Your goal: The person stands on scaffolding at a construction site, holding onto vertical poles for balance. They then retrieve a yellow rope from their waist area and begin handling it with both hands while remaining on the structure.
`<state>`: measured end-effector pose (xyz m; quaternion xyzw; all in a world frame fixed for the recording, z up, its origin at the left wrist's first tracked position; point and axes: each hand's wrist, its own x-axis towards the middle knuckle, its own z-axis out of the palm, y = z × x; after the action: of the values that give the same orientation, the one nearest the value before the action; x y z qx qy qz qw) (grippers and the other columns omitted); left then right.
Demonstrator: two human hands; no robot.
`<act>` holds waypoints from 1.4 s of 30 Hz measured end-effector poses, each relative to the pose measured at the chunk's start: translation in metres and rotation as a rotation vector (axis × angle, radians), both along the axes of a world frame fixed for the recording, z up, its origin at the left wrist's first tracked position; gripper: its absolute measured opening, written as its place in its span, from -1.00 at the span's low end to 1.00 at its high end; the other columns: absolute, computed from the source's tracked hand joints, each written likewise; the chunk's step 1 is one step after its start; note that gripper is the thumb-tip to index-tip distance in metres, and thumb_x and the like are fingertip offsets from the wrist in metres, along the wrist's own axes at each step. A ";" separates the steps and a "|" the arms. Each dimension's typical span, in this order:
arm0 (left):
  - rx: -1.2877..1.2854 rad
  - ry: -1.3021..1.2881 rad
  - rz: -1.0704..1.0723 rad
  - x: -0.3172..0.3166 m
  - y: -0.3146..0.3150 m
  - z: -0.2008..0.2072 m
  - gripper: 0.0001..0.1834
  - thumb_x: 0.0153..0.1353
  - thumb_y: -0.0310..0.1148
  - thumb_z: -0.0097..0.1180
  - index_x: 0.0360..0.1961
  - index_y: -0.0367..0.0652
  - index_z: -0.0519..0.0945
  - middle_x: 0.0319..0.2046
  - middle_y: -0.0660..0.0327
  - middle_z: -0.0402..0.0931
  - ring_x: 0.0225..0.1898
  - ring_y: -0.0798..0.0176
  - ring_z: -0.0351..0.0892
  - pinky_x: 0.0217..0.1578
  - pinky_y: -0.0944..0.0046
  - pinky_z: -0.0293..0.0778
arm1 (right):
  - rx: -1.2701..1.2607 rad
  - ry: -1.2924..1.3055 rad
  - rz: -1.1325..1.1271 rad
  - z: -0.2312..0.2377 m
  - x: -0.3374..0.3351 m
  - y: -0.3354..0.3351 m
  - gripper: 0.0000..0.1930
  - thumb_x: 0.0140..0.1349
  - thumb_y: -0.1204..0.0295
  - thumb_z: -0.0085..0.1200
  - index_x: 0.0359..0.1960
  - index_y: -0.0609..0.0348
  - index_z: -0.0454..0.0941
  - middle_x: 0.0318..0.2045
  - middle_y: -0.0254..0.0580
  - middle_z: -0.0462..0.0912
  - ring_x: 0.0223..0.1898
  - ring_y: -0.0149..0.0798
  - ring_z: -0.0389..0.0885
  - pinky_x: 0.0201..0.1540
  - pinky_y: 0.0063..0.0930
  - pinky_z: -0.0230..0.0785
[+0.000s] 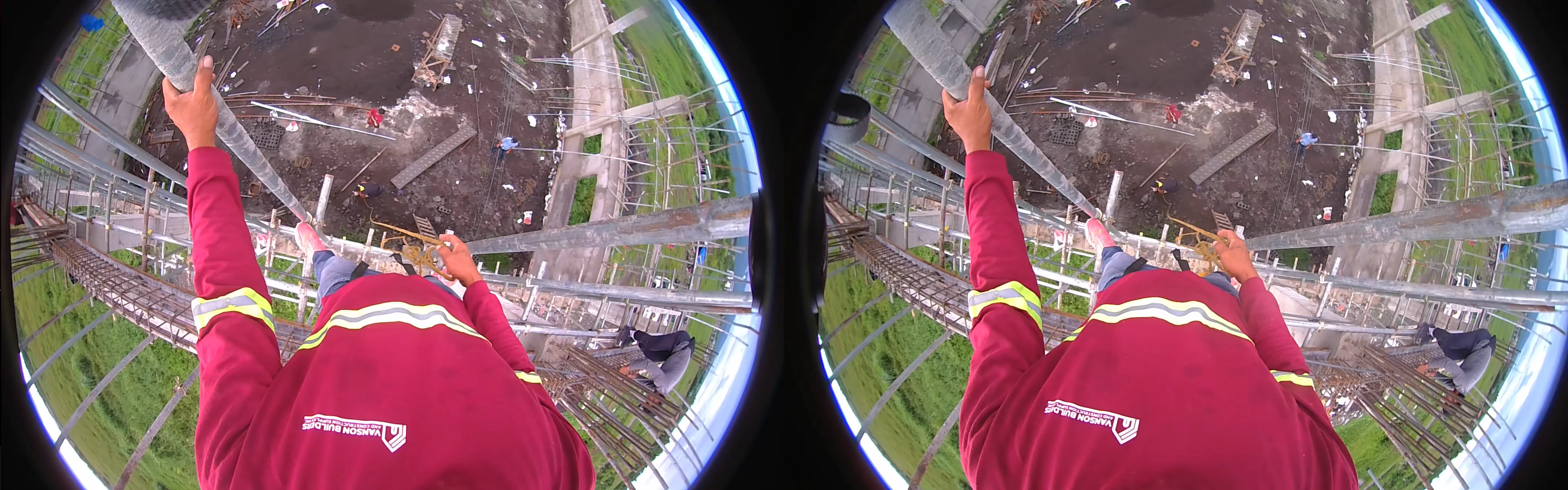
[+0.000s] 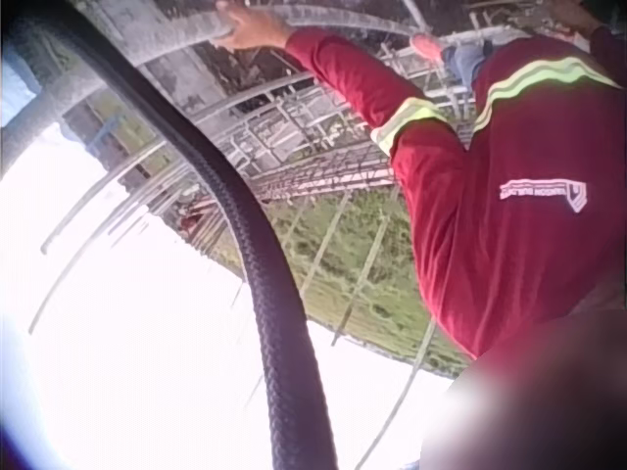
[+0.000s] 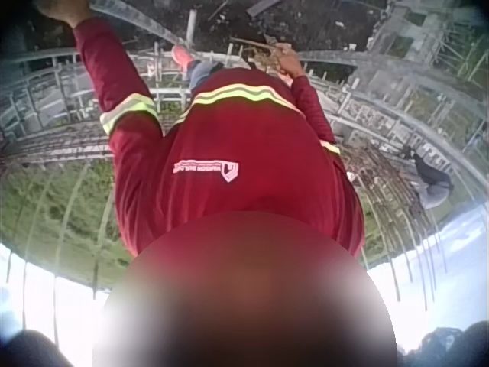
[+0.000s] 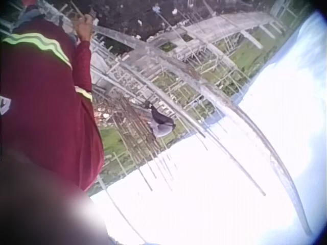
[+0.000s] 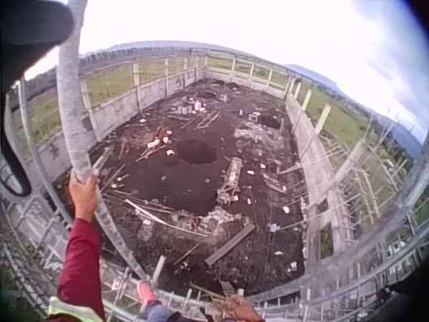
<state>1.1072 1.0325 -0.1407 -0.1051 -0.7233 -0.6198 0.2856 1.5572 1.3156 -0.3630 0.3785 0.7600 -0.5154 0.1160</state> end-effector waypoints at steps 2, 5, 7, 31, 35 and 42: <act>0.006 -0.008 0.008 0.001 0.001 0.000 -0.68 0.13 -0.24 0.37 -0.27 -0.23 0.54 -0.50 0.28 0.63 -0.42 0.43 0.55 -0.30 0.38 0.43 | -0.014 -0.028 -0.014 -0.002 0.000 0.001 -0.57 0.22 0.30 0.08 0.08 0.28 0.50 0.02 0.09 0.61 0.10 -0.02 0.54 0.16 -0.31 0.32; 0.015 0.000 -0.006 0.000 0.001 0.000 -0.67 0.12 -0.24 0.37 -0.27 -0.23 0.54 -0.50 0.27 0.63 -0.43 0.43 0.55 -0.30 0.38 0.43 | 0.061 0.021 0.035 -0.001 0.000 0.002 -0.56 0.21 0.29 0.08 0.08 0.28 0.50 0.01 0.09 0.61 0.09 -0.01 0.55 0.15 -0.31 0.33; 0.022 -0.001 -0.020 0.000 0.000 0.000 -0.65 0.10 -0.24 0.39 -0.26 -0.24 0.54 -0.48 0.25 0.62 -0.42 0.41 0.56 -0.30 0.37 0.45 | 0.024 0.021 0.024 0.001 0.001 0.001 -0.56 0.21 0.29 0.08 0.08 0.28 0.50 0.01 0.10 0.61 0.08 -0.01 0.56 0.13 -0.29 0.34; -0.004 -0.015 0.001 -0.005 -0.001 -0.004 -0.64 0.12 -0.19 0.38 -0.25 -0.24 0.56 -0.48 0.23 0.66 -0.41 0.39 0.59 -0.28 0.36 0.46 | -0.014 -0.086 -0.037 0.000 0.007 0.001 -0.53 0.21 0.25 0.10 0.12 0.22 0.48 0.03 0.14 0.59 0.11 0.05 0.54 0.15 -0.27 0.32; -0.042 -0.024 0.012 -0.006 -0.004 -0.004 -0.62 0.12 -0.19 0.38 -0.23 -0.24 0.55 -0.47 0.22 0.65 -0.41 0.39 0.58 -0.30 0.35 0.45 | -0.023 -0.060 -0.037 -0.002 0.010 -0.004 -0.51 0.21 0.24 0.10 0.13 0.22 0.47 0.04 0.15 0.58 0.11 0.06 0.53 0.16 -0.28 0.32; 0.003 -0.043 -0.006 -0.008 -0.005 -0.010 -0.63 0.12 -0.23 0.38 -0.22 -0.26 0.53 -0.45 0.23 0.60 -0.41 0.39 0.56 -0.32 0.36 0.43 | -0.055 -0.051 -0.069 -0.015 0.012 -0.006 -0.54 0.22 0.30 0.09 0.12 0.25 0.46 0.03 0.16 0.58 0.11 0.03 0.53 0.16 -0.29 0.32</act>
<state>1.0988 1.0273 -0.1507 -0.0936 -0.7279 -0.6241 0.2682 1.5696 1.3096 -0.3777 0.4144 0.7286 -0.5301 0.1278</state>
